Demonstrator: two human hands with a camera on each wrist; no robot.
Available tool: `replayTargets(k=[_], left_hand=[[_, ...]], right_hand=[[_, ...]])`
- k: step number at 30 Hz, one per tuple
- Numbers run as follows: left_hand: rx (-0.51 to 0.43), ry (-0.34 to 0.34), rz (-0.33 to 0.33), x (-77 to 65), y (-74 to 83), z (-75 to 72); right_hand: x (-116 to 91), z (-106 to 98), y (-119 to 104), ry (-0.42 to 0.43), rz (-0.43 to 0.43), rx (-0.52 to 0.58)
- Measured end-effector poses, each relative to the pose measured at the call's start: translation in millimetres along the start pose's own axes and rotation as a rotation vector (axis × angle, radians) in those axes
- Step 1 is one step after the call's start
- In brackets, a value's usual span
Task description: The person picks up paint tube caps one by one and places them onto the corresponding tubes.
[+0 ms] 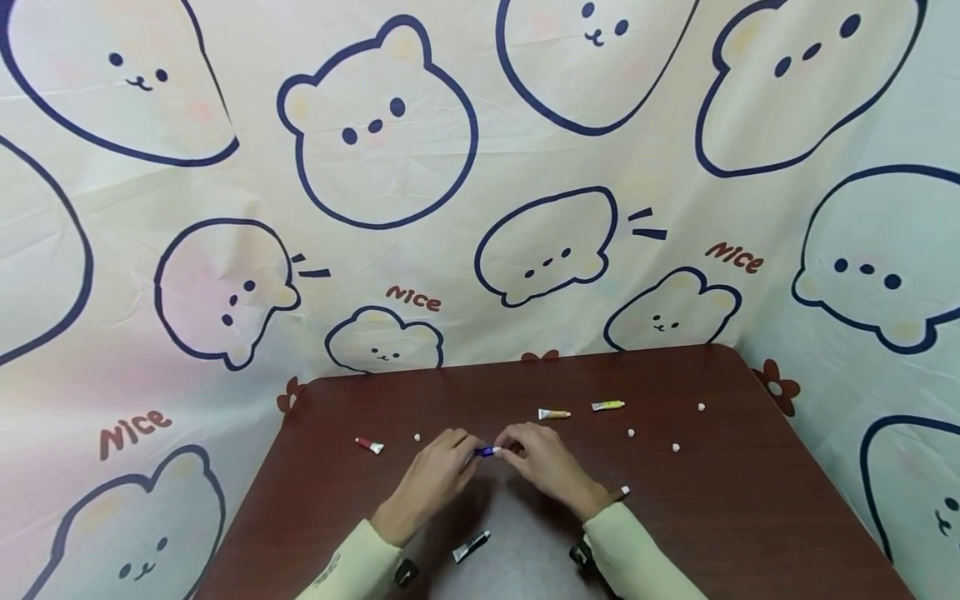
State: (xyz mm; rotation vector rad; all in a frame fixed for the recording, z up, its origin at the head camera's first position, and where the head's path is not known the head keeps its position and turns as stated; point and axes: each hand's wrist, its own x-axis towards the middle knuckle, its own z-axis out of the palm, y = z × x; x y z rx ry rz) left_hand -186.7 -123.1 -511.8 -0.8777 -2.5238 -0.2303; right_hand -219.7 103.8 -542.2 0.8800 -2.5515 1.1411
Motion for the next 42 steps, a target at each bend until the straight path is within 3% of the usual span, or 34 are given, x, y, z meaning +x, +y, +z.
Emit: replayTargets(k=[15,30,42], left_hand=[[-0.016,-0.004,0.005,-0.2,2.2,1.0],[-0.026,0.034,0.02,0.7,0.5,3.8],[-0.034,0.026,0.022,1.6,1.8,2.7]], right_hand=[[-1.8,2.1,6.0,-0.046,0.063,0.019],[-2.0,1.0,4.3,-0.05,0.046,0.126],[-4.4,0.2,6.7,-0.058,0.055,0.105]])
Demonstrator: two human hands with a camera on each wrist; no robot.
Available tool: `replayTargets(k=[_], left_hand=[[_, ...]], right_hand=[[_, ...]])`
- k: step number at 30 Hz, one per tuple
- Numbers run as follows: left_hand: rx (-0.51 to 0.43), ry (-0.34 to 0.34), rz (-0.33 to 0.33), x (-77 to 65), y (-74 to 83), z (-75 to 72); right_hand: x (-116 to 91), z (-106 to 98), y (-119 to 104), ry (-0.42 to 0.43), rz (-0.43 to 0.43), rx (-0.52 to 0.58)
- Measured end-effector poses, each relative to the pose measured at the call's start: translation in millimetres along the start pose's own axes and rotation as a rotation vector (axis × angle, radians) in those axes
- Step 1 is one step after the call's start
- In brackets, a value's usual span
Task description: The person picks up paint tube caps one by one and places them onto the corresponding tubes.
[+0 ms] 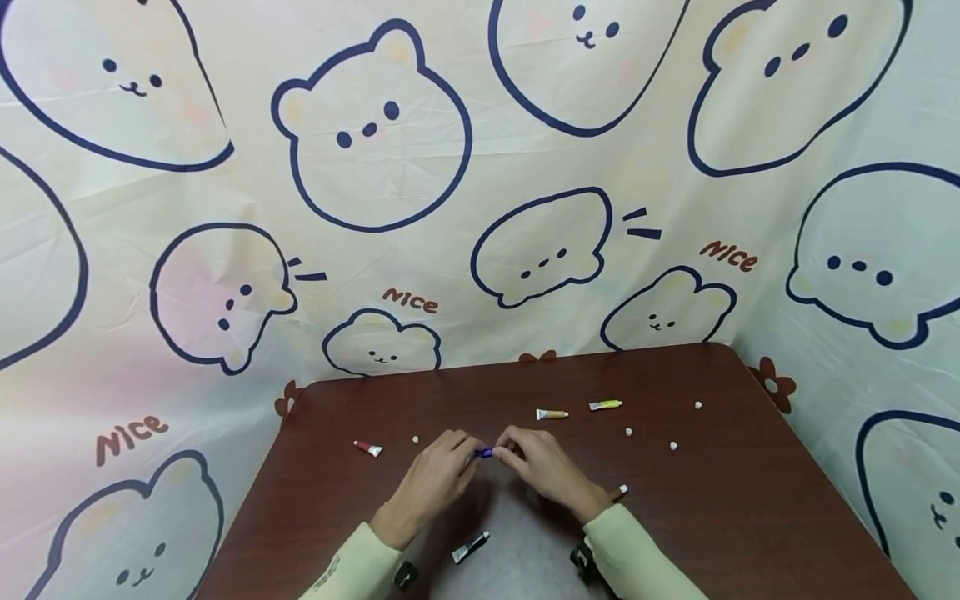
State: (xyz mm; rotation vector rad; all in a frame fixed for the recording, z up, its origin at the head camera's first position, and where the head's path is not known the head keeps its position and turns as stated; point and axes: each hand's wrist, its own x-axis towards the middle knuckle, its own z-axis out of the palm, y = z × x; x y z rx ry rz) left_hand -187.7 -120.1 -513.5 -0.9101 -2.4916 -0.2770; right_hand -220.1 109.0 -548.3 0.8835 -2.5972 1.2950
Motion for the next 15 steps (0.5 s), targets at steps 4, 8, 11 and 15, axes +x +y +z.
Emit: replayTargets(k=[4,8,11,15], left_hand=[[-0.002,-0.004,-0.004,-0.1,0.8,-0.9],[-0.001,-0.004,-0.006,-0.4,1.3,-0.9],[-0.003,-0.001,-0.006,-1.0,0.8,-0.3],[-0.007,0.004,-0.011,-2.0,0.0,0.6]], right_hand=[[0.3,-1.0,-1.4,-0.005,0.028,-0.007],[-0.3,-0.6,-3.1,-0.005,0.043,-0.007],[-1.6,0.8,-3.2,-0.005,0.031,-0.007],[-2.6,2.8,-0.9,-0.001,-0.007,-0.004]])
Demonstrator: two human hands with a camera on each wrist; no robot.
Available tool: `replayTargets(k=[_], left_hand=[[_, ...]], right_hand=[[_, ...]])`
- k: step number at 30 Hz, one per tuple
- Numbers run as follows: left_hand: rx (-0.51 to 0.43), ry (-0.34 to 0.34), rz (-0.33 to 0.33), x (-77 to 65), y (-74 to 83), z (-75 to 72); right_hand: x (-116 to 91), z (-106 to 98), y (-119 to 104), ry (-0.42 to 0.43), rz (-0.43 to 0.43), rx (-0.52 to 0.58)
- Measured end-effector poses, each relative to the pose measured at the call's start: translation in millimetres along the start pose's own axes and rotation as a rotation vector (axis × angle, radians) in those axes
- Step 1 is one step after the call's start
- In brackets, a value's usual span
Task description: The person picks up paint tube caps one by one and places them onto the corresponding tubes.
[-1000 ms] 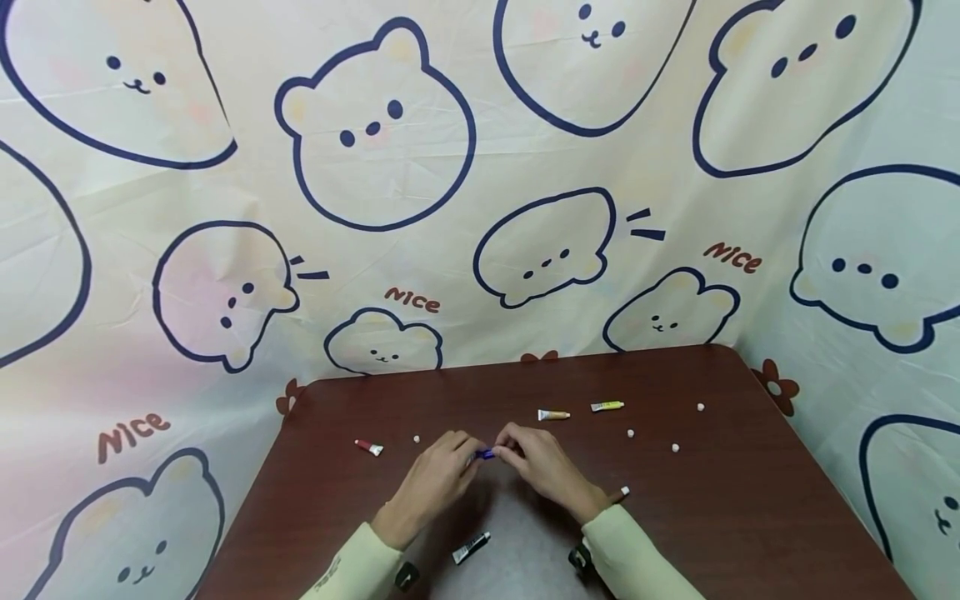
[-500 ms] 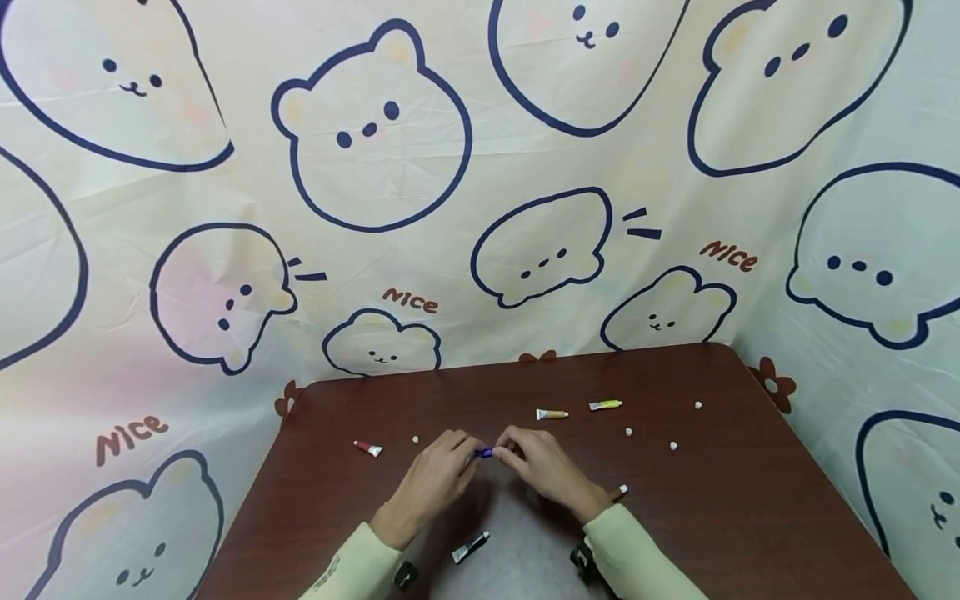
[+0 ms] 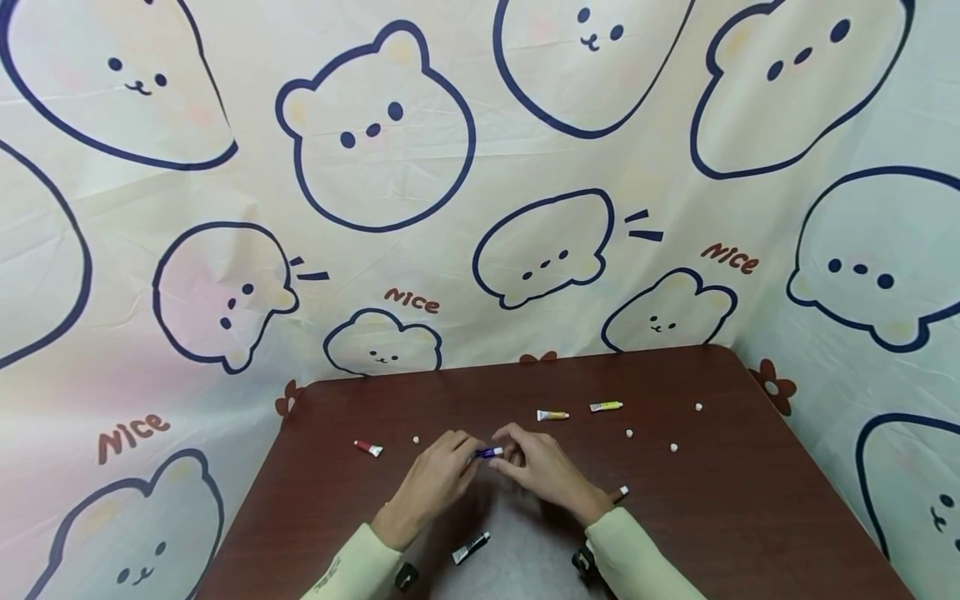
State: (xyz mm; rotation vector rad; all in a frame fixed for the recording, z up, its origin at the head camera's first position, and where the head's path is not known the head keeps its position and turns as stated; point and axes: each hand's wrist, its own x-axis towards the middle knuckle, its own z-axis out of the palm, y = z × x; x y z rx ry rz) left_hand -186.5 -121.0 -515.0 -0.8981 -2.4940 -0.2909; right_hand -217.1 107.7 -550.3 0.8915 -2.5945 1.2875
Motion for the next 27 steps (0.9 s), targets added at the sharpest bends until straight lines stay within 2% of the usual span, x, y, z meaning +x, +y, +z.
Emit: replayTargets(k=[9,16,27], left_hand=[[0.004,0.02,0.031,1.1,1.9,-0.9],[0.011,0.006,0.021,2.0,3.9,-1.4],[-0.006,-0.005,0.007,3.7,6.0,-0.9]], right_hand=[[-1.8,-0.7,4.6,-0.021,0.018,0.033],[-2.7,-0.8,6.8,-0.008,0.007,0.005],[-3.6,-3.3,4.9,-0.018,0.021,0.024]])
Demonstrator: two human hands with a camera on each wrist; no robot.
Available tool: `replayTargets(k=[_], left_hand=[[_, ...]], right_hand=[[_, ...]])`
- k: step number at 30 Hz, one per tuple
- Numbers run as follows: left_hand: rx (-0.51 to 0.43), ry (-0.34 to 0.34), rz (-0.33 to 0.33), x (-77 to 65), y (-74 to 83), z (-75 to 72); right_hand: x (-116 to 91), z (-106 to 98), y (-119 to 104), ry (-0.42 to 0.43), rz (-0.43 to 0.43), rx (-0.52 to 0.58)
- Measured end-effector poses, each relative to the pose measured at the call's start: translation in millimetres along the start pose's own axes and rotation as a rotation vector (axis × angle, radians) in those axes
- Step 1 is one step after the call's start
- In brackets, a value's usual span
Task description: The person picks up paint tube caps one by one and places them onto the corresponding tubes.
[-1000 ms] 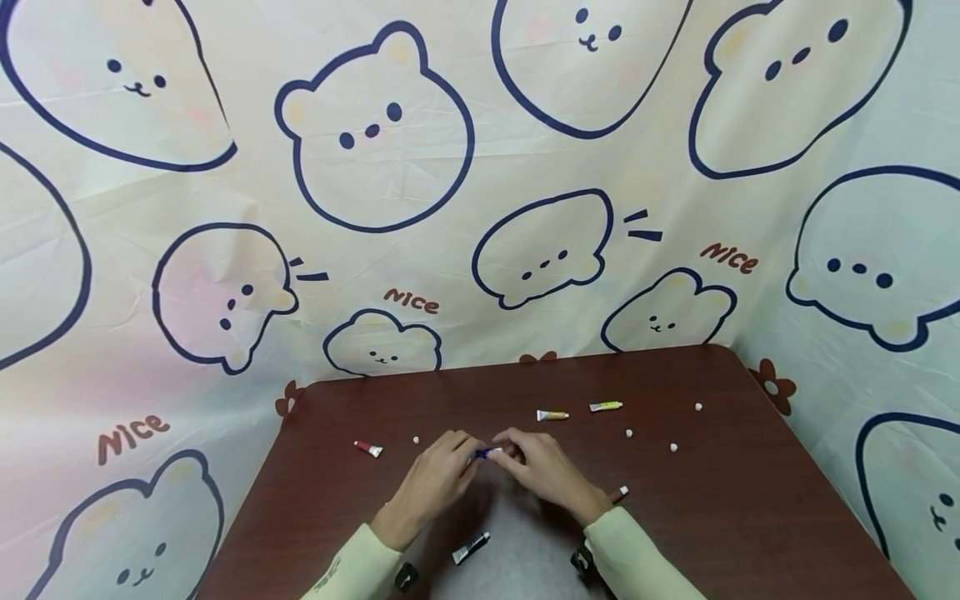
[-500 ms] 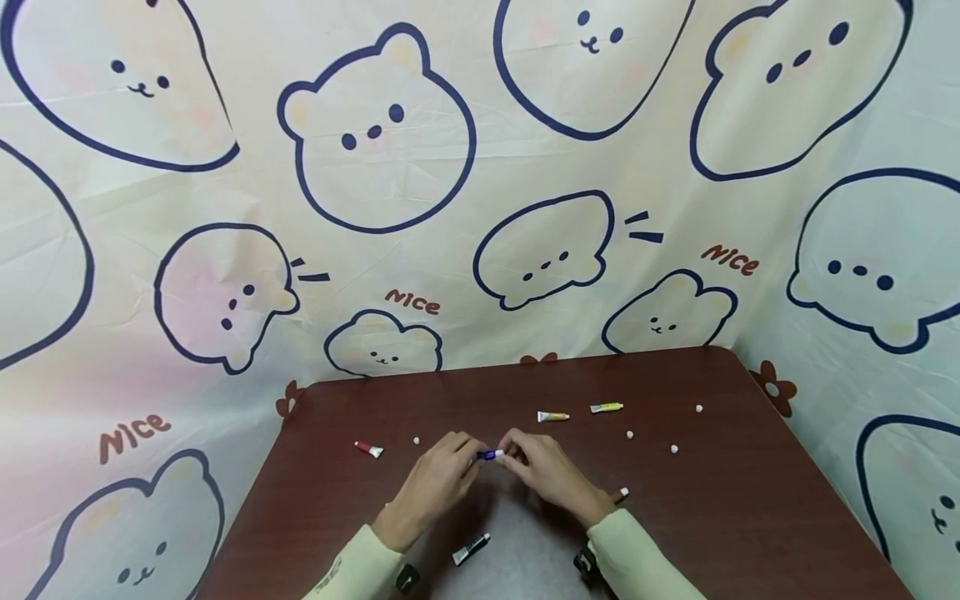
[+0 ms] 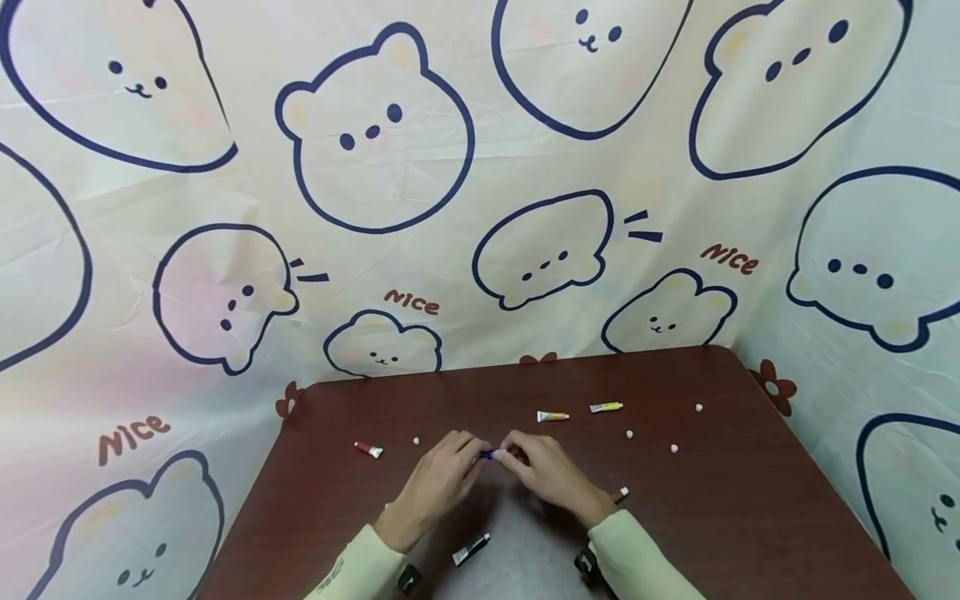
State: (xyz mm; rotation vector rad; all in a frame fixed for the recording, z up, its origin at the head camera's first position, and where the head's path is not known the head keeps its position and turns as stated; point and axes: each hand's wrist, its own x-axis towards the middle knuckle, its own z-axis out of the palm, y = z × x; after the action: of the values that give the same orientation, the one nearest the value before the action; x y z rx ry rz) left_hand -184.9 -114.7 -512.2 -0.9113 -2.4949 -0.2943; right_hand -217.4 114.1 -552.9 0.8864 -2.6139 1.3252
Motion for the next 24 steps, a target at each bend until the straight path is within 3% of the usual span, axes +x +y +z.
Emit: replayTargets(k=[9,20,24], left_hand=[[-0.01,-0.033,-0.012,1.2,2.3,1.0],[0.017,0.057,0.066,1.8,2.5,6.6],[0.018,0.052,0.075,1.8,3.6,8.1]], right_hand=[[-1.9,-2.2,2.8,0.058,-0.055,-0.011],[-3.6,-10.4,1.2,0.04,-0.044,-0.044],[-5.8,-14.2,-0.1,0.008,-0.025,-0.038]])
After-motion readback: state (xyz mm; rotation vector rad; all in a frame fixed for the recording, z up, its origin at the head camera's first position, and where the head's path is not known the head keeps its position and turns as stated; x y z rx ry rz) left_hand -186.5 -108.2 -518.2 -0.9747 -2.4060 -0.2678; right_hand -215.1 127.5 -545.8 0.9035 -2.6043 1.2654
